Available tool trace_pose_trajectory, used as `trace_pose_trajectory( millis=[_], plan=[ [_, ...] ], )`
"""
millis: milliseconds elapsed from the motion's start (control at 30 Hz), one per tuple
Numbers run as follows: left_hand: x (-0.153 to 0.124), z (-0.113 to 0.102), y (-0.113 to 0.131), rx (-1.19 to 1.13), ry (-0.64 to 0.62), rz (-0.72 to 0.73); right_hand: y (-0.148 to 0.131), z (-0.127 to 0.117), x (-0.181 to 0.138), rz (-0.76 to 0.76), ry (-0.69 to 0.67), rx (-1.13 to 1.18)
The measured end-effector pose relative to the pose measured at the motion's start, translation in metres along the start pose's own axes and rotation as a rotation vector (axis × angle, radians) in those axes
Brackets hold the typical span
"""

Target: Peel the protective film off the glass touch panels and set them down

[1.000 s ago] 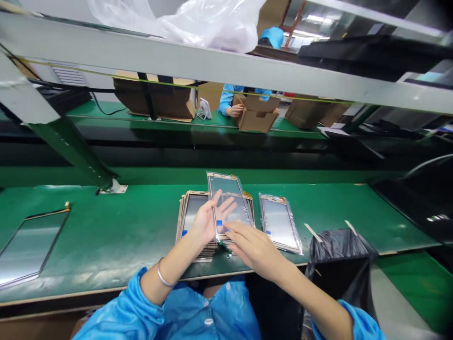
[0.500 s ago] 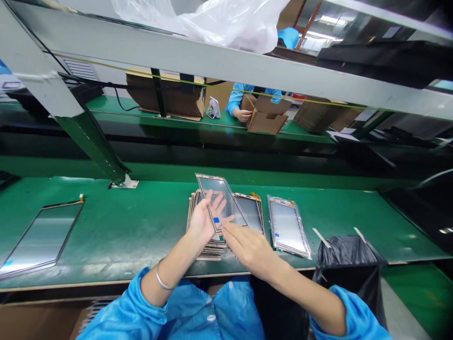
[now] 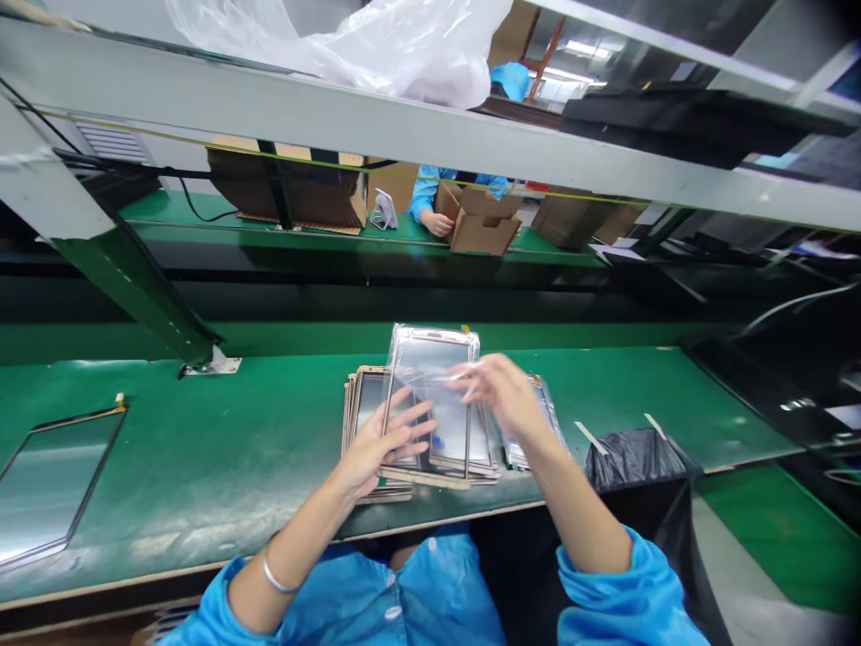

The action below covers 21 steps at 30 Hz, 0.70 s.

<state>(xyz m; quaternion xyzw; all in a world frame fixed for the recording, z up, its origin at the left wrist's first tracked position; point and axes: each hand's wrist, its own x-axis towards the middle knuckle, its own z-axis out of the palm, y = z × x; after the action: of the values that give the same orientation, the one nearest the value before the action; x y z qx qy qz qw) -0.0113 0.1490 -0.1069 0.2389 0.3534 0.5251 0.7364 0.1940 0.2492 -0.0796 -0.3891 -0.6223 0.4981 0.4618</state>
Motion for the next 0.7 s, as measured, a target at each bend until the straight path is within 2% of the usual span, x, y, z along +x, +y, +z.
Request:
trace_pose_trajectory(
  millis=[67, 133, 200, 233, 300, 367, 467, 533, 600, 700],
  plan=[
    [-0.008, -0.014, 0.000, 0.060, 0.013, -0.022, 0.003, -0.049, 0.016, -0.098, 0.218, -0.023],
    [-0.017, -0.027, 0.000, 0.112, 0.063, -0.044, 0.005, -0.097, 0.025, -0.160, 0.350, -0.040],
    [-0.027, -0.036, -0.003, 0.125, 0.138, -0.055, 0.007, -0.127, 0.026, -0.205, 0.455, -0.044],
    [-0.030, -0.037, -0.004, 0.119, 0.171, -0.058, 0.009, -0.133, 0.023, -0.224, 0.504, -0.043],
    [-0.034, -0.035, -0.008, 0.097, 0.204, -0.057, 0.013, -0.123, 0.014, -0.236, 0.561, -0.035],
    [-0.034, -0.029, -0.011, 0.096, 0.185, -0.049, 0.016, -0.092, 0.002, -0.201, 0.531, -0.030],
    [-0.032, -0.018, -0.015, 0.123, 0.130, -0.041, 0.014, -0.033, -0.013, -0.068, 0.333, 0.032],
    [-0.030, -0.015, -0.018, 0.145, 0.122, -0.041, 0.007, -0.004, -0.021, 0.031, 0.160, 0.158],
    [-0.030, -0.014, -0.020, 0.164, 0.144, -0.023, -0.001, 0.010, -0.026, 0.101, 0.042, 0.281],
    [-0.031, -0.014, -0.021, 0.209, 0.173, 0.010, -0.008, 0.011, -0.029, 0.153, 0.068, 0.296]
  ],
)
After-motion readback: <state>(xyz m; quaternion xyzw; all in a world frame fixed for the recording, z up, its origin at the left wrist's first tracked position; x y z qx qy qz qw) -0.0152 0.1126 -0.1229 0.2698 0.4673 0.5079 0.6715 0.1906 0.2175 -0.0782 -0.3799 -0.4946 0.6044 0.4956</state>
